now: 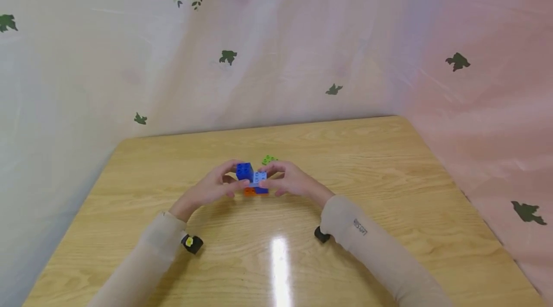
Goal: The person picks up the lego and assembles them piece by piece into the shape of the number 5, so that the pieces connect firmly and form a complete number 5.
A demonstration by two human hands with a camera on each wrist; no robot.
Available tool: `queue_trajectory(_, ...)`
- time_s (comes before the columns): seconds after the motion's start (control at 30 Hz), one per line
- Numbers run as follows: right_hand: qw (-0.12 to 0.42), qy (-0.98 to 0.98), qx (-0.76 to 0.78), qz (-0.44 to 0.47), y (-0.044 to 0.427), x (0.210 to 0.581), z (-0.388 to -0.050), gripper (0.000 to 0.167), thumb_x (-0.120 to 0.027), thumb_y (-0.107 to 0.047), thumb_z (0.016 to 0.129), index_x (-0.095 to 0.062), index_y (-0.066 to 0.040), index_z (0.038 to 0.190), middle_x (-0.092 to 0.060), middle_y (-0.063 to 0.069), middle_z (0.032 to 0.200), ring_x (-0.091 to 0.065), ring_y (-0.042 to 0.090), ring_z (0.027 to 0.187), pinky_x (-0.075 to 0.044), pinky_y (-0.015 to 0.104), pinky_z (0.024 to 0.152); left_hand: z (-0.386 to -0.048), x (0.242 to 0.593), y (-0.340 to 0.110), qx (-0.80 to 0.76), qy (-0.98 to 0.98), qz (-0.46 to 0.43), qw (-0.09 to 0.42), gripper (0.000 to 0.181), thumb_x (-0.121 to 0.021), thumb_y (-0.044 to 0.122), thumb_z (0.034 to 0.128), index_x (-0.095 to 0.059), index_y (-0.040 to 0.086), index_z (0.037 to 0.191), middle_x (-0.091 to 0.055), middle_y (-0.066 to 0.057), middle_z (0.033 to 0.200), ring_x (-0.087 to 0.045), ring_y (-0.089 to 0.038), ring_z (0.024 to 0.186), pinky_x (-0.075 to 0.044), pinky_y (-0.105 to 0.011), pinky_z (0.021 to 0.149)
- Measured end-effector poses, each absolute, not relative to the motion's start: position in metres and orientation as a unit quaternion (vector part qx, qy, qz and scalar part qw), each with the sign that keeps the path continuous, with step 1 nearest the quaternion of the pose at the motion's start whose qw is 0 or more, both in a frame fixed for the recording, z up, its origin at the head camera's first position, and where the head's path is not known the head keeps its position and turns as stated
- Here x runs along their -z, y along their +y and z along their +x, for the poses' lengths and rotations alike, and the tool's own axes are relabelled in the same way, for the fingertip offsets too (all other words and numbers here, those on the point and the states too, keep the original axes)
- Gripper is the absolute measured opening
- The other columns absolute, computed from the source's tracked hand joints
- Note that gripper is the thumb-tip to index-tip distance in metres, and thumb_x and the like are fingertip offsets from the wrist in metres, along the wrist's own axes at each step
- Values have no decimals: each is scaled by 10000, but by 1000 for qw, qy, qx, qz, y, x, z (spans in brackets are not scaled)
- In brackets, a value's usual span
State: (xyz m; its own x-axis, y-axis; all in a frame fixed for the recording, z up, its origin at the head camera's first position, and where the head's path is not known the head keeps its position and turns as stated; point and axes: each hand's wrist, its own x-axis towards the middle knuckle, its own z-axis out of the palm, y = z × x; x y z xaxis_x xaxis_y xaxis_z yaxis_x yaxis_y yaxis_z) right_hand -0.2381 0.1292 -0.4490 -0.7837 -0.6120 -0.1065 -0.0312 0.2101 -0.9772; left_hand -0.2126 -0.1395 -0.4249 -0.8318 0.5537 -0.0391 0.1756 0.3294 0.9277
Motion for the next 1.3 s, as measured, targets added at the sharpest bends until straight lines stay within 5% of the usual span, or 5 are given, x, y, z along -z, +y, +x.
queue_trajectory(0.5, 253, 741, 581, -219, 130, 449, -239, 368, -728, -265, 967, -630, -132, 1296, -576, 133, 1269, -661, 307, 1092, -602, 464, 802, -212, 429, -139, -523, 806, 209, 180, 498, -640, 403, 1008, -490, 220, 1447, -618, -104, 1245, -660, -341, 1020, -581, -479, 764)
queue_trajectory(1.0, 249, 739, 586, -220, 130, 452, -240, 363, -730, -249, 966, -634, -133, 1296, -577, 147, 1248, -668, 319, 1065, -603, 471, 802, -212, 429, -137, -487, 820, 237, 181, 433, -561, 435, 1042, -431, 245, 1408, -592, -127, 1147, -649, -367, 814, -571, -469, 696)
queue_trajectory(1.3, 247, 744, 580, -221, 130, 452, -240, 381, -740, -285, 956, -636, -146, 1295, -578, 147, 1241, -663, 322, 1068, -604, 468, 797, -212, 428, -136, -476, 825, 247, 178, 404, -556, 423, 1046, -436, 232, 1381, -588, -116, 1141, -643, -369, 829, -573, -468, 727)
